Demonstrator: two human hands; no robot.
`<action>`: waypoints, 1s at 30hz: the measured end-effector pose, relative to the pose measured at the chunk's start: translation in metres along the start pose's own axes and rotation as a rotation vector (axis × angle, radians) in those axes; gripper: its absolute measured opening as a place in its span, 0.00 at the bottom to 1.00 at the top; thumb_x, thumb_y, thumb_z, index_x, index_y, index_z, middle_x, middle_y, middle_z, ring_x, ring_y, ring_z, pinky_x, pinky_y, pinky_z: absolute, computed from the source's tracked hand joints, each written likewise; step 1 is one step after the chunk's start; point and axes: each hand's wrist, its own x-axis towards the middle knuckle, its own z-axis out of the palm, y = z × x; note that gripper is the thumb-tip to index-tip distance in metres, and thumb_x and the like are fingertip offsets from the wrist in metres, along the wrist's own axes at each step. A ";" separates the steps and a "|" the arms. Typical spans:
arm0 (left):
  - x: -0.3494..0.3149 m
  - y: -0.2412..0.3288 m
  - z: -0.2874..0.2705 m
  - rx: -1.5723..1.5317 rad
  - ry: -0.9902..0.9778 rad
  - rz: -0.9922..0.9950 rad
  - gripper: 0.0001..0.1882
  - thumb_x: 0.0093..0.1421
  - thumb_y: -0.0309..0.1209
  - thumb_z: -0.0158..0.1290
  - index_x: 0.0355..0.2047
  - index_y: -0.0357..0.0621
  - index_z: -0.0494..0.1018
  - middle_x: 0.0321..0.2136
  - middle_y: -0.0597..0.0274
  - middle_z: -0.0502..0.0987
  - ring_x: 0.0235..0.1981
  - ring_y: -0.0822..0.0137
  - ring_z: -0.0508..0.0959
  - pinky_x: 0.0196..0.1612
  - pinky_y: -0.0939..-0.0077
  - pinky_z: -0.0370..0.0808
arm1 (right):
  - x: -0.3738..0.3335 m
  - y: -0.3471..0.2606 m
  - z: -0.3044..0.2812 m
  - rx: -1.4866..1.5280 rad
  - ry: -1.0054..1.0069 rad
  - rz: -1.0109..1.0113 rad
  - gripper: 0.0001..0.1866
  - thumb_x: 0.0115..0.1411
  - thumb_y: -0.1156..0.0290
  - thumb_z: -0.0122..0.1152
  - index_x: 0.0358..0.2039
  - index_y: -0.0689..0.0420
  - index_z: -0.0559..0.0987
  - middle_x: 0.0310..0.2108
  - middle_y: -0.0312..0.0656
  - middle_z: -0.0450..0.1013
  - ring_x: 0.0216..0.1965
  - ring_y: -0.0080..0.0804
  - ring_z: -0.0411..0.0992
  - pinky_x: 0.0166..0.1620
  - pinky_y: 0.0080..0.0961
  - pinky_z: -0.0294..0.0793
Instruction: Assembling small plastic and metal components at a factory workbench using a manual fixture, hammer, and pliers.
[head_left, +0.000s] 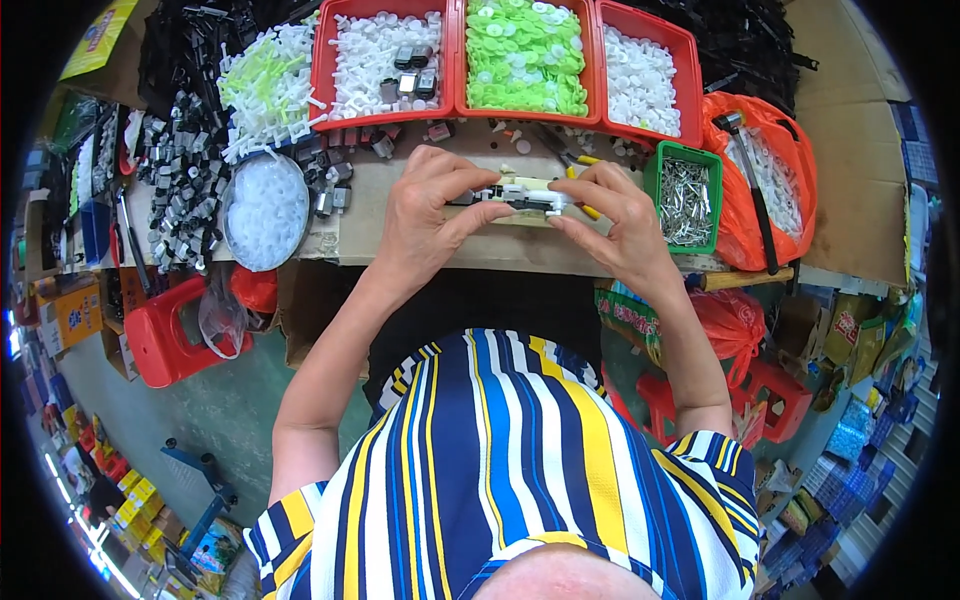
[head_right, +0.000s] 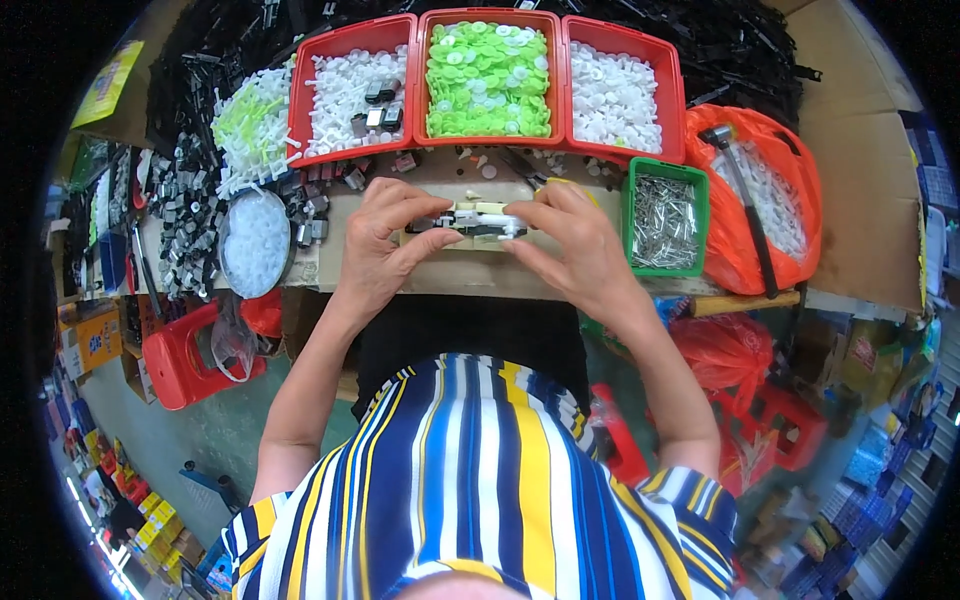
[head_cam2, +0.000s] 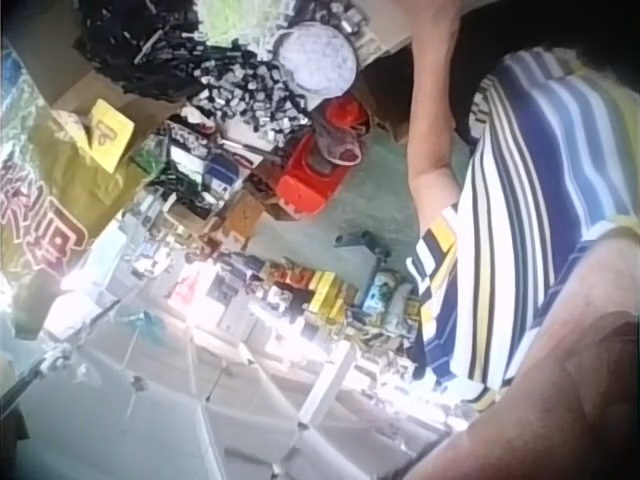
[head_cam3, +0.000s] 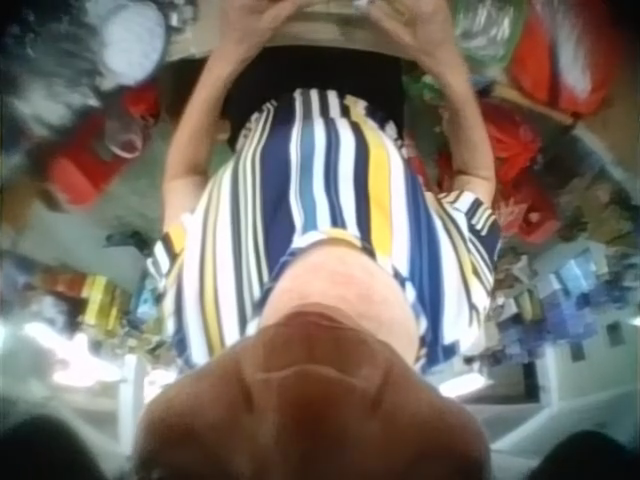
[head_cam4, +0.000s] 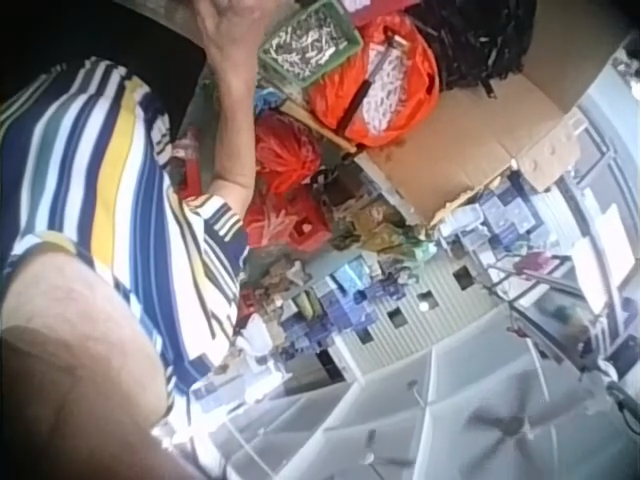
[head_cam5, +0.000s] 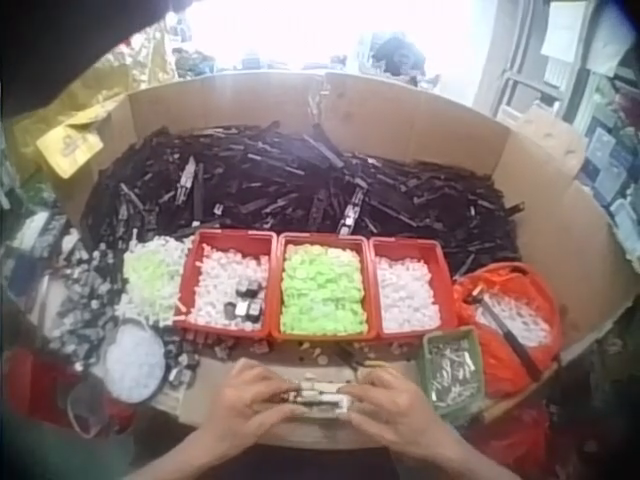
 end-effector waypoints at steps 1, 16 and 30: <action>-0.002 -0.002 0.000 0.048 0.022 0.016 0.12 0.48 0.30 0.67 0.33 0.39 0.81 0.29 0.58 0.78 0.35 0.58 0.72 0.40 0.65 0.71 | 0.000 0.002 0.000 -0.051 0.020 -0.009 0.16 0.51 0.71 0.70 0.40 0.62 0.80 0.31 0.47 0.68 0.36 0.44 0.69 0.39 0.37 0.68; -0.003 -0.010 0.012 0.241 0.019 0.121 0.12 0.48 0.26 0.66 0.34 0.40 0.81 0.31 0.59 0.76 0.39 0.57 0.72 0.41 0.65 0.72 | -0.006 0.012 0.006 -0.205 -0.043 -0.017 0.16 0.52 0.69 0.68 0.42 0.58 0.78 0.35 0.44 0.68 0.41 0.43 0.69 0.41 0.39 0.67; 0.004 -0.011 0.027 0.254 -0.005 0.214 0.09 0.48 0.24 0.65 0.31 0.44 0.80 0.31 0.62 0.76 0.40 0.56 0.72 0.42 0.65 0.71 | -0.011 0.011 0.022 -0.227 0.107 -0.028 0.16 0.52 0.68 0.68 0.42 0.56 0.79 0.37 0.42 0.70 0.42 0.41 0.70 0.44 0.37 0.68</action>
